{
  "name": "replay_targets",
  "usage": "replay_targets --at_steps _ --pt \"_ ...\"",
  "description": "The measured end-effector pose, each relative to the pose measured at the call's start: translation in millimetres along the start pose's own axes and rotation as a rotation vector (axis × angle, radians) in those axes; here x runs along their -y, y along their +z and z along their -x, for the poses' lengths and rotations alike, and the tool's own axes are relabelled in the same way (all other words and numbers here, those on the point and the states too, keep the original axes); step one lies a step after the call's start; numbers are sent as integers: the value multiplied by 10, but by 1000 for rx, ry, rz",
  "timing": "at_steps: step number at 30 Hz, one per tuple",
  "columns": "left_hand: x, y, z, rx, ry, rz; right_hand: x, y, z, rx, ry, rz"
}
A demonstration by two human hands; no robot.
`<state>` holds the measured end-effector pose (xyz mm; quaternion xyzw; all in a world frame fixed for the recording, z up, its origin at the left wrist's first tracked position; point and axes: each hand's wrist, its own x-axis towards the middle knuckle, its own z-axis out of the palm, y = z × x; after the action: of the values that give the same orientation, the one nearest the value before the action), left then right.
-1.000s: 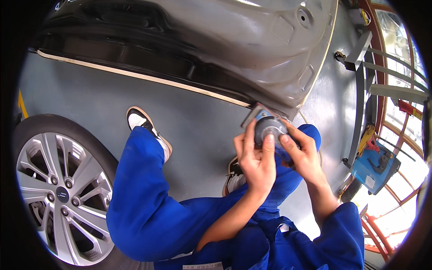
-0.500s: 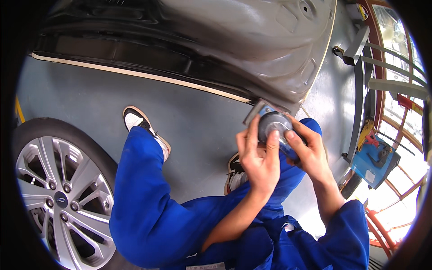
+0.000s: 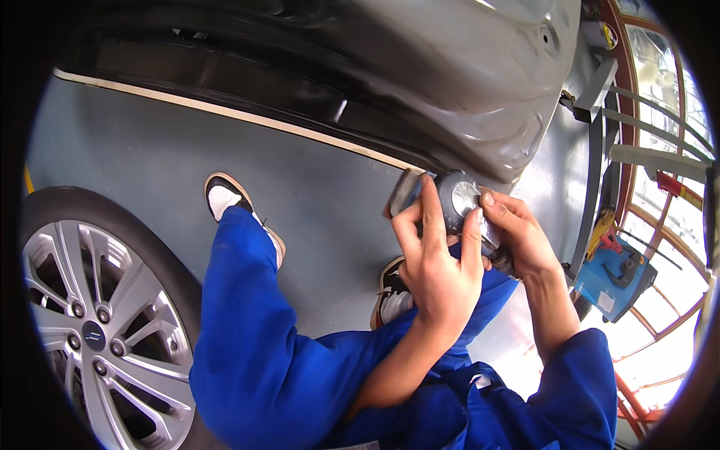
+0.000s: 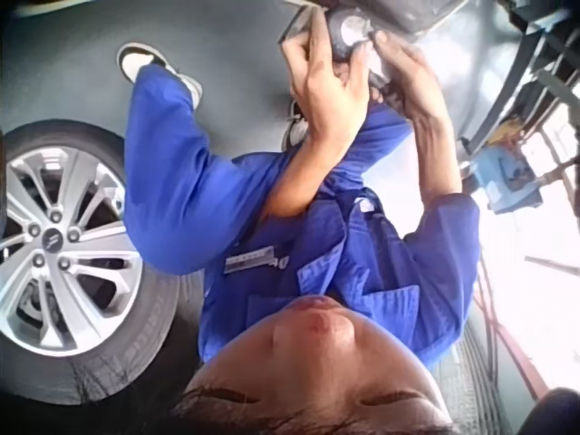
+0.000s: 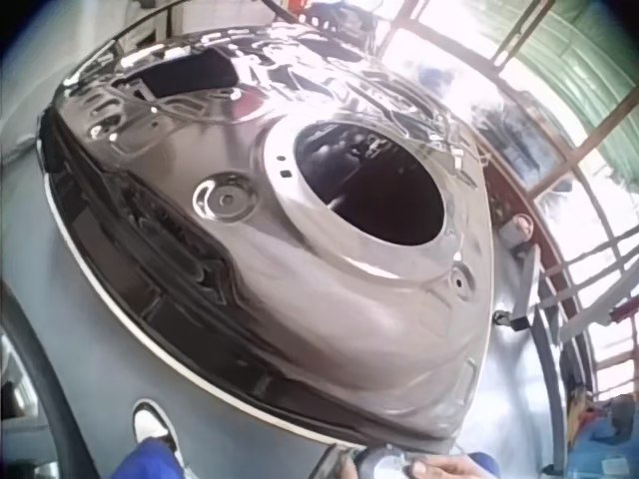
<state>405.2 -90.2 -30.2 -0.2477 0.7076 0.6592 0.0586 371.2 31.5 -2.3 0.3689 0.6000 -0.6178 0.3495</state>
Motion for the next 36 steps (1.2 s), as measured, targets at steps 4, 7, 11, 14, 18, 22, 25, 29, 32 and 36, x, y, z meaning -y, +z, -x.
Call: replay_targets --at_steps 4,7,11,14,18,22,25,29,32,36 --pt "-61 -15 149 152 -39 -44 -86 -138 80 -66 -30 -21" --pt "3 50 245 66 118 -54 -134 -259 150 -59 -60 -43" --pt "44 90 207 35 106 8 -89 -268 56 -39 -65 -57" --pt "86 79 100 -51 148 26 -22 -110 -72 -40 -64 -15" --pt "155 -11 -37 -155 136 74 59 128 -243 25 -95 18" --pt "143 22 -12 -111 176 73 52 2 -144 -18 -70 -17" --pt "176 105 37 -101 167 142 90 -24 -73 -2 -53 -54" --pt "205 -82 -57 -196 139 124 105 255 -242 10 -94 77" --pt "247 -42 -125 -235 197 127 117 258 -266 59 -105 71" --pt "268 98 50 -214 173 186 102 150 -75 -21 -146 185"
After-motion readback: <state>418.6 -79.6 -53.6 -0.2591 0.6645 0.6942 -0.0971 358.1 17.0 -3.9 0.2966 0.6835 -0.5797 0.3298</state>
